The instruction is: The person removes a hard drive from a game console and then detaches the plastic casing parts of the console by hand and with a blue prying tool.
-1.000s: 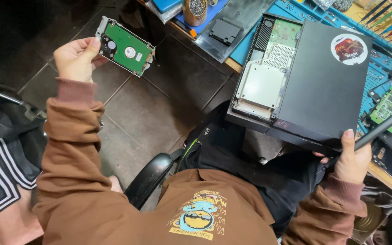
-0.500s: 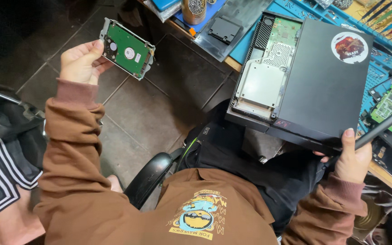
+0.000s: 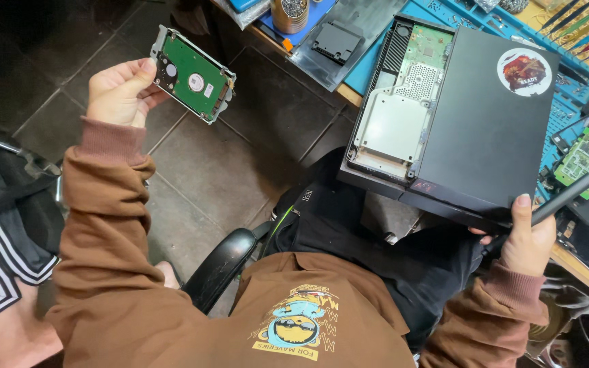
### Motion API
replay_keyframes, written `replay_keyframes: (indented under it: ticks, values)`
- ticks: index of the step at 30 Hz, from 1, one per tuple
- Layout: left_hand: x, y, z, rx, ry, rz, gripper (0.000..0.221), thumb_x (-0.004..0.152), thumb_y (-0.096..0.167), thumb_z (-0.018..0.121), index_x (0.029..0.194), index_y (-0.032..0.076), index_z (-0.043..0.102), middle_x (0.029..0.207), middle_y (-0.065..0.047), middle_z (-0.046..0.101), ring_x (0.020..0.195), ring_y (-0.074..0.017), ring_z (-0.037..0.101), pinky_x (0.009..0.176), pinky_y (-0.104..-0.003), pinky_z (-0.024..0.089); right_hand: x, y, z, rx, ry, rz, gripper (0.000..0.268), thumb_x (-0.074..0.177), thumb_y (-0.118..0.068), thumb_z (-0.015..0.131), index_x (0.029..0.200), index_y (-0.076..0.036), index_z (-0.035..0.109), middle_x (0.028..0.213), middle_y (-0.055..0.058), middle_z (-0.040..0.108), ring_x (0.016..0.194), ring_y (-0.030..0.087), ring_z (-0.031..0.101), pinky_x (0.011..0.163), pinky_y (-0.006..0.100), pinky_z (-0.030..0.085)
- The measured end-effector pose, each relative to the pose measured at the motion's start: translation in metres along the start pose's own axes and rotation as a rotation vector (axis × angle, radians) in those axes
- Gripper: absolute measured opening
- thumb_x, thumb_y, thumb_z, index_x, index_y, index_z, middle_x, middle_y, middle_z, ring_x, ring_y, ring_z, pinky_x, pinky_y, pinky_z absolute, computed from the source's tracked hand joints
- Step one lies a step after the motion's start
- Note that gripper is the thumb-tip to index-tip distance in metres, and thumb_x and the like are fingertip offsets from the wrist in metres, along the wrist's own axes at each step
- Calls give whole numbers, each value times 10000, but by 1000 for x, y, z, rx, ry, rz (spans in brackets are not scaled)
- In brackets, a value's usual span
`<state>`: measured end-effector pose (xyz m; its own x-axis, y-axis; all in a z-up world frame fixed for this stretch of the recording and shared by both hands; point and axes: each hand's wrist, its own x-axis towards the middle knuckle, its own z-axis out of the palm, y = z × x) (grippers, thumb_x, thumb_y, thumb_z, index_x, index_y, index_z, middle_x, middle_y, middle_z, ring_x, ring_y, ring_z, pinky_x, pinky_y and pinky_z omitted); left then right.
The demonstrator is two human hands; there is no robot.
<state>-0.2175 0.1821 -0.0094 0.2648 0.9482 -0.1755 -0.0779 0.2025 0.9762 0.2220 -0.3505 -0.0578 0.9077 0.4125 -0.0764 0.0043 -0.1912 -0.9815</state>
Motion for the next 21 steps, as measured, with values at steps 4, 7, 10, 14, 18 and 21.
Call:
replay_keyframes:
  ticks: [4, 7, 10, 14, 18, 21]
  values:
    - [7, -6, -5, 2, -25, 24, 201, 1047, 241, 857, 1197, 122, 796, 1068, -34, 857, 869, -142, 812, 835, -342, 713, 1, 2, 0, 4, -8, -13, 565, 1267, -572, 632, 1113, -56, 462, 779, 266, 669, 552, 292, 657, 416, 278, 444]
    - [3, -5, -3, 10, -20, 20, 225, 1039, 242, 862, 1206, 115, 781, 1090, -48, 859, 907, -144, 822, 882, -358, 728, -1, 1, 0, 14, -3, -8, 563, 1251, -585, 636, 1122, -60, 478, 758, 240, 660, 545, 265, 646, 419, 264, 429]
    - [0, -3, -1, 1, -26, 26, 234, 1048, 229, 846, 1235, 103, 786, 1103, -55, 862, 911, -152, 824, 889, -358, 726, -1, 1, 0, -4, 12, -7, 572, 1262, -572, 646, 1127, -48, 460, 770, 266, 668, 556, 290, 662, 426, 280, 454]
    - [0, -4, -1, -12, -43, 33, 214, 1050, 221, 846, 1217, 105, 781, 1099, -56, 859, 902, -148, 824, 867, -330, 724, -3, -3, 3, 24, 38, 35, 568, 1225, -613, 670, 1183, -92, 448, 769, 240, 665, 527, 254, 625, 413, 281, 432]
    - [8, -12, -7, -44, -77, 52, 224, 1049, 222, 848, 1217, 99, 764, 1100, -67, 855, 903, -161, 828, 859, -344, 722, -3, -2, 3, 15, 55, 49, 567, 1226, -615, 666, 1235, -102, 425, 774, 248, 666, 510, 250, 598, 425, 291, 435]
    - [8, -12, -9, -41, -82, 53, 192, 1060, 219, 849, 1203, 119, 768, 1071, -19, 837, 900, -133, 810, 851, -338, 709, -3, -2, 2, 11, 35, 23, 583, 1232, -620, 664, 1188, -81, 446, 784, 244, 676, 532, 254, 625, 431, 277, 436]
